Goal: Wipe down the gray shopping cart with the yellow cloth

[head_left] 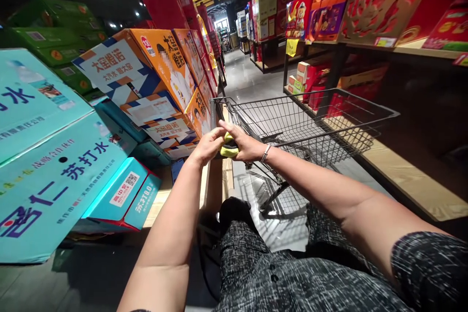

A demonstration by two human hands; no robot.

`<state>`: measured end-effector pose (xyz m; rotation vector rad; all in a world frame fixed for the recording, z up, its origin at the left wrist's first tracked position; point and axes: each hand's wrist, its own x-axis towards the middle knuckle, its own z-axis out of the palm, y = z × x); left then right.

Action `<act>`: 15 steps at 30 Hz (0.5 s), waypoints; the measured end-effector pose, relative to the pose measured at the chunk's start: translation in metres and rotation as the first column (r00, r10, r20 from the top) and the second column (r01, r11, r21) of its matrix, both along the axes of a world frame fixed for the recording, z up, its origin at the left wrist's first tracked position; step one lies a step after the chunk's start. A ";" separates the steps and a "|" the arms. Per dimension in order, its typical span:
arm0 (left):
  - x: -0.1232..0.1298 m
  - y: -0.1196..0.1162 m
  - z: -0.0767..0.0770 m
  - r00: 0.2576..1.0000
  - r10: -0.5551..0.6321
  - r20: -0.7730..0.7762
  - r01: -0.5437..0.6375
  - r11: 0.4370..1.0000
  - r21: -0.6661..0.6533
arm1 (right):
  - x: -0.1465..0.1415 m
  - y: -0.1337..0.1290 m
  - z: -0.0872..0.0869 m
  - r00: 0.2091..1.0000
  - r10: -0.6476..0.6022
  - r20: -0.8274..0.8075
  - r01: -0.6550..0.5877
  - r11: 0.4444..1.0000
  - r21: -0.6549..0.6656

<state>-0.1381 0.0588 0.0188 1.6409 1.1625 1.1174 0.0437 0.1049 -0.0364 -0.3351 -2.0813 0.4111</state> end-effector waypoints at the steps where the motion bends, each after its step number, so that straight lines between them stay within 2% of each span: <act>1: -0.003 -0.002 0.000 0.998 0.018 0.066 -0.015 0.999 -0.049 | 0.000 0.002 0.002 0.999 0.042 0.014 -0.042 0.999 -0.019; 3: -0.010 -0.004 -0.005 0.972 0.157 0.174 -0.142 0.985 -0.097 | -0.001 0.000 0.004 0.999 0.048 0.019 -0.047 0.999 -0.023; 5: -0.016 -0.006 -0.014 0.913 0.339 0.228 -0.336 0.940 -0.054 | -0.005 -0.008 0.004 0.998 -0.057 0.029 0.055 0.997 0.053; 6: -0.018 -0.007 -0.021 0.897 0.374 0.235 -0.380 0.925 -0.018 | -0.009 -0.015 0.003 0.992 -0.118 0.044 0.112 0.986 0.124; 10: -0.023 -0.015 -0.049 0.950 0.278 0.145 -0.293 0.951 0.098 | -0.024 -0.042 -0.014 0.951 -0.296 0.090 0.237 0.884 0.403; 12: -0.025 -0.019 -0.058 0.968 0.242 0.071 -0.251 0.955 0.160 | -0.024 -0.047 -0.027 0.938 -0.333 0.101 0.254 0.854 0.454; 15: -0.025 -0.025 -0.060 0.977 0.202 -0.070 -0.178 0.950 0.258 | -0.005 -0.044 -0.046 0.934 -0.331 0.134 0.245 0.866 0.436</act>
